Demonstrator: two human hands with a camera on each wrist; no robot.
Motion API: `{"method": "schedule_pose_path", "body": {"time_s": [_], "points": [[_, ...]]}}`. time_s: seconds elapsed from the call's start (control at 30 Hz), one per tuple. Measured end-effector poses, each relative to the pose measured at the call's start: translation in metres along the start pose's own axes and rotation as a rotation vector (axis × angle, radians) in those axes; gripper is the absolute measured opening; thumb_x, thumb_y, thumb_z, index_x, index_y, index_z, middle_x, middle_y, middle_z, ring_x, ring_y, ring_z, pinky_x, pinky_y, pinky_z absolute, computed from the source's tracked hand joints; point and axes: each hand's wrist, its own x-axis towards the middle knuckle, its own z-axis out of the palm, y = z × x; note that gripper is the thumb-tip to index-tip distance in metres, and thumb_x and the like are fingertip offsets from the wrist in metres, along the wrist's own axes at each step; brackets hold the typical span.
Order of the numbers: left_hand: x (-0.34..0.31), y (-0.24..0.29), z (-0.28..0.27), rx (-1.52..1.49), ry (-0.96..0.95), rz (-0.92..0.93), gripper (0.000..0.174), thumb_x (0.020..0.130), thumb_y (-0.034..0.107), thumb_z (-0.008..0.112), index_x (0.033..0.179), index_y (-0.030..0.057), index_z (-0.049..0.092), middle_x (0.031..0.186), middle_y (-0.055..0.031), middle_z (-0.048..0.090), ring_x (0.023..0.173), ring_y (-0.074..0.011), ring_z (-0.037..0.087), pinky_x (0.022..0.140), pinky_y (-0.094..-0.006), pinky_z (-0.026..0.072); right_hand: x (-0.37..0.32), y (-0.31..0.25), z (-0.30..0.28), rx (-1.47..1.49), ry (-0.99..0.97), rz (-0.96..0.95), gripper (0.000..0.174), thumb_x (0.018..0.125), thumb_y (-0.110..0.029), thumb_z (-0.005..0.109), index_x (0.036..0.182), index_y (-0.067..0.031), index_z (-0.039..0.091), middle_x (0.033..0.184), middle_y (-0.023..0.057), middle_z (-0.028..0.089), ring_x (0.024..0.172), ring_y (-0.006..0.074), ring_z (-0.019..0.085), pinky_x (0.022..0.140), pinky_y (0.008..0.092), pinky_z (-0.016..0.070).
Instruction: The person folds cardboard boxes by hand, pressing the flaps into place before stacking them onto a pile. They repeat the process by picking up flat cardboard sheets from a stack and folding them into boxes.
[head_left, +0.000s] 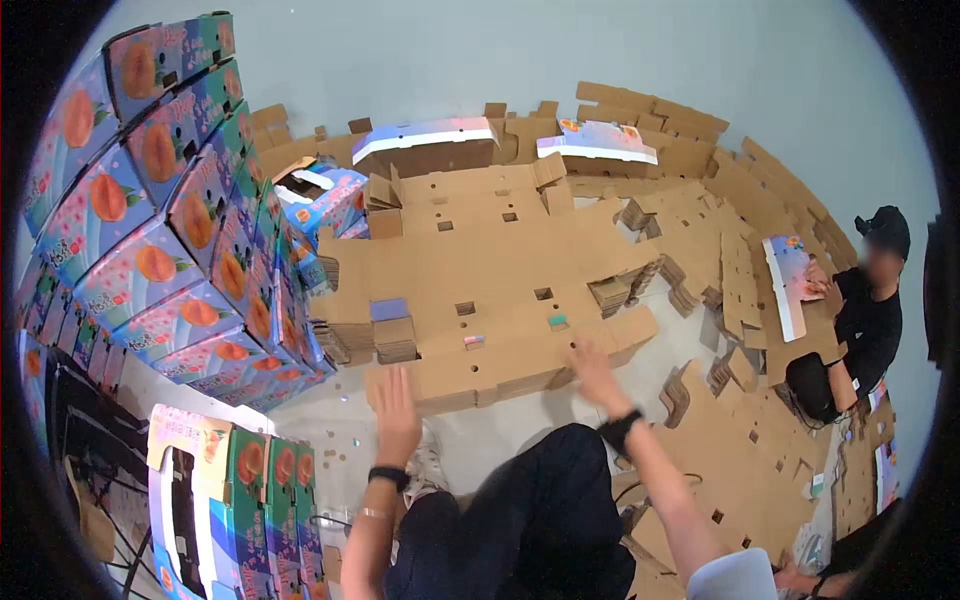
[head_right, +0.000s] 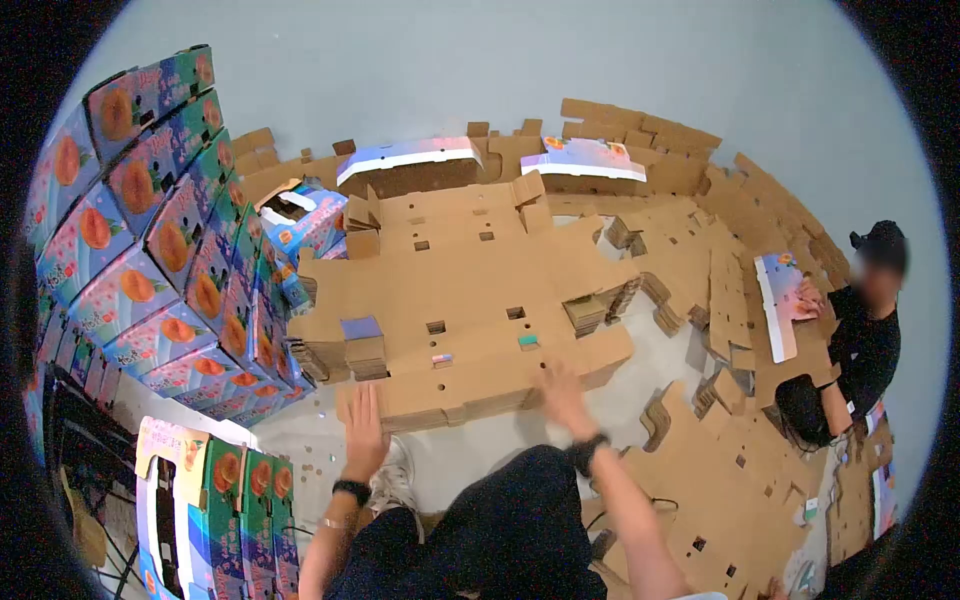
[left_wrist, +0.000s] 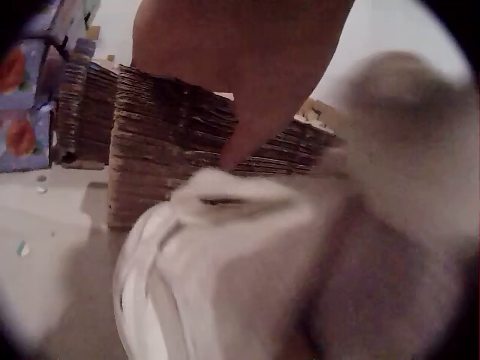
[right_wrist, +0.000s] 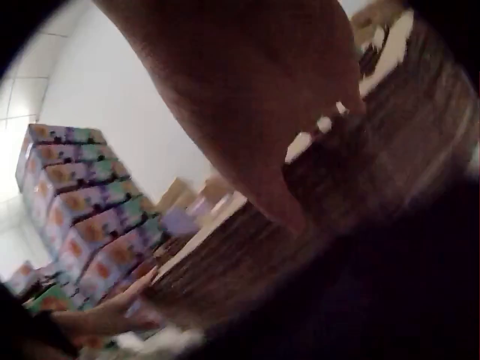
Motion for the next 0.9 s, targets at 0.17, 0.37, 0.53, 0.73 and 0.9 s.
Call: {"method": "schedule_pose_path", "body": {"time_s": [0.17, 0.37, 0.53, 0.73, 0.9], "points": [[-0.094, 0.0, -0.053, -0.351, -0.225, -0.01, 0.085, 0.071, 0.008, 0.069, 0.146, 0.0015, 0.029, 0.15, -0.0237, 0.028, 0.14, -0.0389, 0.026, 0.113, -0.0531, 0.0211, -0.071, -0.154, -0.034, 0.295, -0.889, -0.428, 0.051, 0.086, -0.031, 0.061, 0.133, -0.015, 0.051, 0.123, 0.0161, 0.059, 0.119, 0.034, 0.052, 0.106, 0.0523, 0.0315], [-0.137, -0.034, -0.243, 0.038, 0.137, -0.342, 0.066, 0.075, 0.005, 0.067, 0.138, 0.0055, 0.045, 0.144, -0.0248, 0.036, 0.132, -0.043, 0.037, 0.109, -0.0506, 0.03, -0.153, -0.212, 0.072, 0.712, -0.492, -0.566, 0.053, 0.088, -0.03, 0.059, 0.138, -0.0138, 0.047, 0.122, 0.0126, 0.061, 0.118, 0.0326, 0.053, 0.11, 0.0521, 0.0282], [-0.214, -0.137, -0.306, 0.422, 0.245, -0.713, 0.059, 0.083, 0.026, 0.07, 0.129, -0.0053, 0.05, 0.132, -0.0263, 0.049, 0.124, -0.0372, 0.047, 0.106, -0.0415, 0.0348, -0.277, -0.239, 0.165, 1.035, -0.379, -0.287, 0.049, 0.086, -0.022, 0.059, 0.133, -0.011, 0.05, 0.123, 0.0148, 0.059, 0.117, 0.0343, 0.052, 0.103, 0.0441, 0.0377], [-0.282, -0.21, -0.269, -0.449, 0.216, -0.935, 0.051, 0.077, 0.021, 0.079, 0.112, -0.0027, 0.051, 0.102, -0.0107, 0.055, 0.099, -0.0194, 0.049, 0.09, -0.0311, 0.0389, -0.294, -0.258, 0.112, 1.028, -0.423, -0.334, 0.039, 0.085, -0.02, 0.06, 0.122, -0.0075, 0.057, 0.115, 0.0168, 0.063, 0.108, 0.0355, 0.057, 0.093, 0.0444, 0.0439], [-0.213, -0.069, -0.324, -0.519, 0.059, -1.121, 0.057, 0.083, 0.034, 0.075, 0.131, 0.0111, 0.052, 0.12, -0.0143, 0.058, 0.104, -0.0178, 0.053, 0.095, -0.0295, 0.0402, -0.255, -0.235, 0.04, 1.012, -0.461, -0.414, 0.033, 0.083, -0.019, 0.061, 0.113, -0.0046, 0.063, 0.108, 0.0185, 0.065, 0.1, 0.0365, 0.061, 0.085, 0.0447, 0.049]]}}
